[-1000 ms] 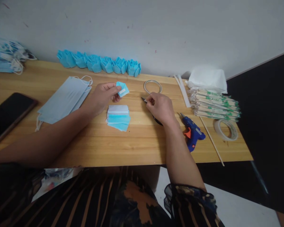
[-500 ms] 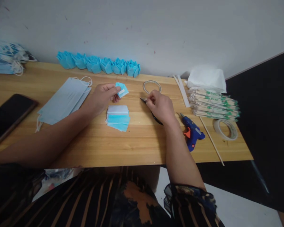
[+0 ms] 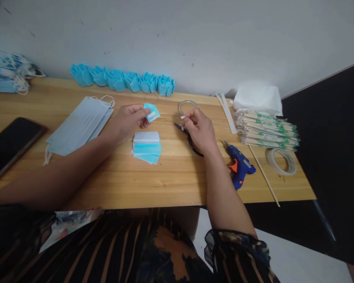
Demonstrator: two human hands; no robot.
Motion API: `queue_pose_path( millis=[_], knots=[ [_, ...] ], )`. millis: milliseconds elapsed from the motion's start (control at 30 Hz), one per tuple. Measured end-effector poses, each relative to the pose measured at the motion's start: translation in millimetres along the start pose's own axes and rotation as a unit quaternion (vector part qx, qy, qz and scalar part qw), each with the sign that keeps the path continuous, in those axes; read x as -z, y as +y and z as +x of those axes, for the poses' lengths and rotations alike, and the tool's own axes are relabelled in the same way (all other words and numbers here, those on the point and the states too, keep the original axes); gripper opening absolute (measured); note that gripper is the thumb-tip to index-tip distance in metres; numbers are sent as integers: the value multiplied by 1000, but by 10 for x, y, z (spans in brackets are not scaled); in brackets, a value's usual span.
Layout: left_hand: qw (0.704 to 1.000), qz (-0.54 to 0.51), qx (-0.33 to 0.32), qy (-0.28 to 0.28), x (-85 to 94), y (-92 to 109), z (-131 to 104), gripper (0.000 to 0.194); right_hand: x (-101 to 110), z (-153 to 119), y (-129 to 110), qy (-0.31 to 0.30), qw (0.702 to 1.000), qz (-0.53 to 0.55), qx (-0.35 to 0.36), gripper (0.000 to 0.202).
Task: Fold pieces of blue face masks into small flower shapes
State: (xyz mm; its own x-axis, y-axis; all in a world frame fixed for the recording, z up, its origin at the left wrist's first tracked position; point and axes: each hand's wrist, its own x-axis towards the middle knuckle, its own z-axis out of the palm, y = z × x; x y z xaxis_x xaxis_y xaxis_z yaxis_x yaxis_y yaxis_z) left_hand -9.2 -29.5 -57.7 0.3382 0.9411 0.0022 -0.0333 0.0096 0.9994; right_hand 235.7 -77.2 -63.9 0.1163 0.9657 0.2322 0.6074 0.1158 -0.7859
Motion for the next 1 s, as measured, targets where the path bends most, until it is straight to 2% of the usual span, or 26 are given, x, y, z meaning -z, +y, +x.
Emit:
queue_pose_path(
  millis=[300, 733, 867, 1000],
  knots=[
    [1000, 13, 14, 6, -13, 27, -6, 31, -38, 33, 14, -25, 999, -20, -24, 9],
    [1000, 24, 12, 5, -8, 10, -6, 31, -66, 54, 13, -13, 990, -143, -6, 4],
    [999, 32, 7, 8, -3, 9, -9, 32, -82, 53, 46, -12, 996, -92, -11, 4],
    [1000, 28, 4, 6, -8, 12, -1, 31, -95, 57, 99, 29, 999, 19, -28, 8]
  ],
)
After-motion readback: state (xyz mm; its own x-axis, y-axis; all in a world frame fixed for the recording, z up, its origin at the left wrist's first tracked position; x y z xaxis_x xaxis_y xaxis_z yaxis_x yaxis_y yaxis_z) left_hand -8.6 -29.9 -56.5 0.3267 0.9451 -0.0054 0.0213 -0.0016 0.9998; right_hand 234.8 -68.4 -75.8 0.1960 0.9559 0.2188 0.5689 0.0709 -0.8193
